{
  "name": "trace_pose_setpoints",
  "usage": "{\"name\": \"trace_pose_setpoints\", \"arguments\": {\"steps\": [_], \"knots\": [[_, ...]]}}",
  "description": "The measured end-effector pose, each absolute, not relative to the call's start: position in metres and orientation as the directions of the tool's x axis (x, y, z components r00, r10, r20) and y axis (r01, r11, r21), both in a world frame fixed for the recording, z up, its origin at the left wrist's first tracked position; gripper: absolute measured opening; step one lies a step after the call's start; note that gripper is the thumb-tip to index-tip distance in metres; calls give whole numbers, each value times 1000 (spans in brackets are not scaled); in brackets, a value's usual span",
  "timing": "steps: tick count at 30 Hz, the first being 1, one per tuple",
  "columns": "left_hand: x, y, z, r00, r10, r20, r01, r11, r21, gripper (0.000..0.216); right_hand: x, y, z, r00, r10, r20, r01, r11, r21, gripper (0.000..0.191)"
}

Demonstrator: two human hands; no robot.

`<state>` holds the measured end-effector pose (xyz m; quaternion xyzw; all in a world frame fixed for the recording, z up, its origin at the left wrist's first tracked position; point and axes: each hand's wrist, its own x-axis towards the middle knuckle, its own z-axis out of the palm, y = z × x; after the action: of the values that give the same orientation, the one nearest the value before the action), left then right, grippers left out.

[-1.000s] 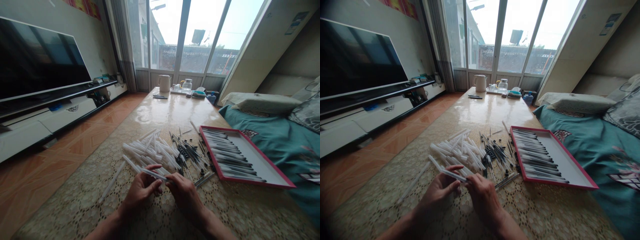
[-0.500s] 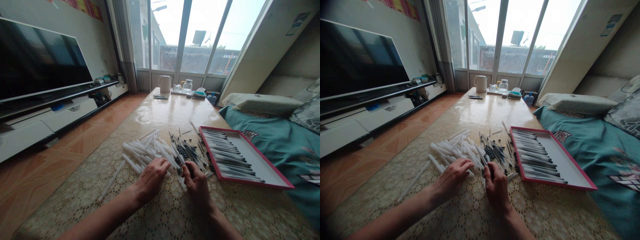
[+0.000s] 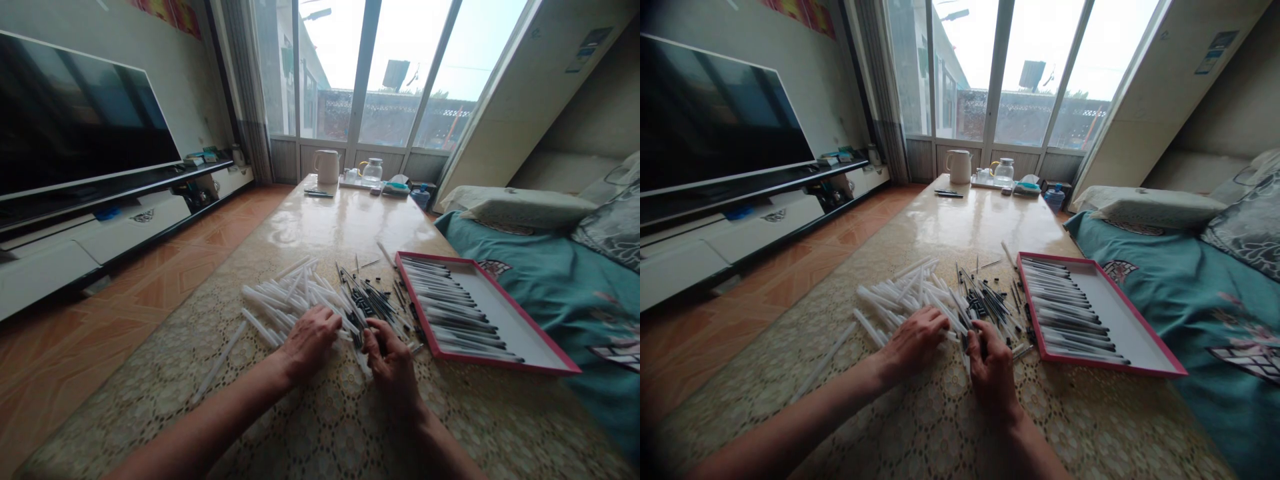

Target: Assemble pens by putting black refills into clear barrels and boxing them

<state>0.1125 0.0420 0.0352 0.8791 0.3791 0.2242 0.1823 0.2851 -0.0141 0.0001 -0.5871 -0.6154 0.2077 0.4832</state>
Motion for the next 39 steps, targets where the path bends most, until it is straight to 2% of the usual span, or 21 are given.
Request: {"name": "trace_pose_setpoints", "arguments": {"steps": [3,5,8,11,14,17,28,33,39], "knots": [[102,34,38,444,852,278,392,-464,795,8,283,-16,3,144,910,389,539,258,-802,23],[93,27,41,348,923,167,183,-241,953,7,281,-18,7,114,900,421,551,295,-781,19],[80,18,43,257,965,-50,-43,64,997,18,278,-22,12,44,889,455,580,348,-736,15],[72,11,42,150,976,-156,-189,184,965,21,276,-26,15,7,883,470,600,372,-709,13],[70,8,37,102,976,-192,-313,215,925,22,276,-27,16,5,876,482,620,375,-689,12],[70,7,31,142,972,-189,-341,227,912,22,277,-27,17,-14,874,486,642,381,-666,13],[71,8,29,184,964,-191,-337,245,909,18,278,-27,18,-116,868,482,713,411,-569,11],[73,8,28,199,969,-147,-257,197,946,17,277,-27,18,-154,869,471,711,428,-558,10],[73,9,26,188,975,-121,-247,166,955,21,277,-25,14,-320,859,399,748,487,-450,15]]}}
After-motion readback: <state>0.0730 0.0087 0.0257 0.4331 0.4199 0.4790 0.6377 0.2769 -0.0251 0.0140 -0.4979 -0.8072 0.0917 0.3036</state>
